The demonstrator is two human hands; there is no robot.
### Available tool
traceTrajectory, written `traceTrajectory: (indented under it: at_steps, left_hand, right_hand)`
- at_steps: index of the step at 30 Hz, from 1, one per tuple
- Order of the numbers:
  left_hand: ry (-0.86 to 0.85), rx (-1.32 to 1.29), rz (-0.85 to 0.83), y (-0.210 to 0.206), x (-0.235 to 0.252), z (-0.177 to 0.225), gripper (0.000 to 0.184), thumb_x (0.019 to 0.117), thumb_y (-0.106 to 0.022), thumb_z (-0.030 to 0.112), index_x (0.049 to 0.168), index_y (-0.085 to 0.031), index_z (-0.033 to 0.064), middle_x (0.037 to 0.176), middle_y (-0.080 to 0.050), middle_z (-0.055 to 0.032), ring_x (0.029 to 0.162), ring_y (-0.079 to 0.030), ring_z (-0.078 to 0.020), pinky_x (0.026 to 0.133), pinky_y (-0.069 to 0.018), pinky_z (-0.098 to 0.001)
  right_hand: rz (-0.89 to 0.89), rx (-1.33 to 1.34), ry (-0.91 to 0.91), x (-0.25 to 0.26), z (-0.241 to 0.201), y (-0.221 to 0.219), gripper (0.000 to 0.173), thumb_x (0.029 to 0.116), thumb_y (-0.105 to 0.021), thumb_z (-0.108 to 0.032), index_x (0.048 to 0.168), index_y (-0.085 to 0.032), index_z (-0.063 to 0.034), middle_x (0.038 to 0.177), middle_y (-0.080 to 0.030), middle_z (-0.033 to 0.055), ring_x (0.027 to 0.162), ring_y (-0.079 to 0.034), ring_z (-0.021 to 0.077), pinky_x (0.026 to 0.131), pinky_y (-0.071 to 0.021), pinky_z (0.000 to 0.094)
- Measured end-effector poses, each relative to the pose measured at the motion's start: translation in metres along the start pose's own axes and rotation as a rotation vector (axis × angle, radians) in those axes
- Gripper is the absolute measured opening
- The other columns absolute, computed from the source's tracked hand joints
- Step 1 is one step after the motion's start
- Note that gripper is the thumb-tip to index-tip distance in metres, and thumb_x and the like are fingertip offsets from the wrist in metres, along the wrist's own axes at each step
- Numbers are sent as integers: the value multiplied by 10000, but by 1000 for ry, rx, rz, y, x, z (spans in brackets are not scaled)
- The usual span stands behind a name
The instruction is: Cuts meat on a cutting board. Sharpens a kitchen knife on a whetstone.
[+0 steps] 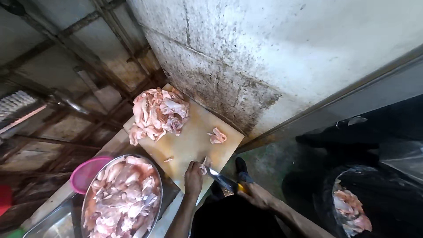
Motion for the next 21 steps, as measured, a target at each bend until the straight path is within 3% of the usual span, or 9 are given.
traceTrajectory:
  at_steps: [3,6,9,10,12,14,17,21]
  left_hand:
    - [68,-102,-23,2,-4,-15,140,953,-618,87,1012,-724,17,1040,-691,-118,892,-702,-191,828,-613,-344]
    - [131,-110,-60,6,-7,-17,265,986,-591,118,1218,-672,19,1221,-658,-162,970,-709,-240,870,-614,-387]
    - [133,21,-125,3,-2,-4,377,981,-641,279,1347,-669,191,1376,-604,-119,987,-719,-238,829,-628,-419]
    - [115,70,-160,-3,1,0,372,972,-657,343,1324,-693,228,1376,-605,-92,1005,-712,-210,841,-625,-396]
    - [123,117,-273,-15,5,4,345,978,-641,340,1266,-719,165,1359,-620,-94,1140,-669,-219,960,-579,-387]
    - [163,68,-271,-12,5,1,269,977,-624,266,1147,-733,89,1245,-652,-104,1044,-690,-190,923,-591,-350]
    - [172,-107,-112,2,-5,-13,153,915,-682,162,993,-732,41,1066,-669,-100,851,-679,-146,794,-605,-304]
    - [120,-262,22,8,-20,-25,95,893,-735,92,967,-736,32,1019,-683,-93,847,-688,-123,775,-617,-273]
  right_hand:
    - [13,13,-29,-24,19,4,511,1015,-525,-543,1167,-665,-76,949,-697,184,917,-695,363,840,-543,583]
    - [109,87,-89,-33,27,11,513,998,-534,-554,1150,-680,-87,937,-703,168,901,-700,342,832,-548,572]
    - [193,120,-122,-32,19,16,504,1001,-526,-550,1153,-675,-93,925,-703,157,878,-703,326,811,-555,558]
    - [218,123,-130,-29,15,18,499,1003,-523,-548,1147,-670,-93,913,-700,154,867,-704,323,801,-558,552]
    - [248,135,-149,-23,9,18,503,1009,-518,-548,1155,-664,-89,910,-698,148,865,-703,319,800,-559,543]
    - [257,141,-162,-19,3,20,508,1012,-506,-557,1163,-661,-97,916,-699,140,869,-704,309,801,-561,535]
    - [240,130,-154,-14,-6,20,530,1011,-489,-584,1161,-655,-103,909,-693,137,870,-701,308,799,-559,533]
    - [187,80,-112,-4,-20,11,524,1018,-477,-580,1167,-638,-104,911,-692,145,876,-703,328,793,-562,550]
Point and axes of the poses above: each hand's wrist, its own x-axis towards the middle knuckle, its own y-axis out of the back of the hand, z = x × y, the point moved 10 cm from there along x, towards the middle knuckle
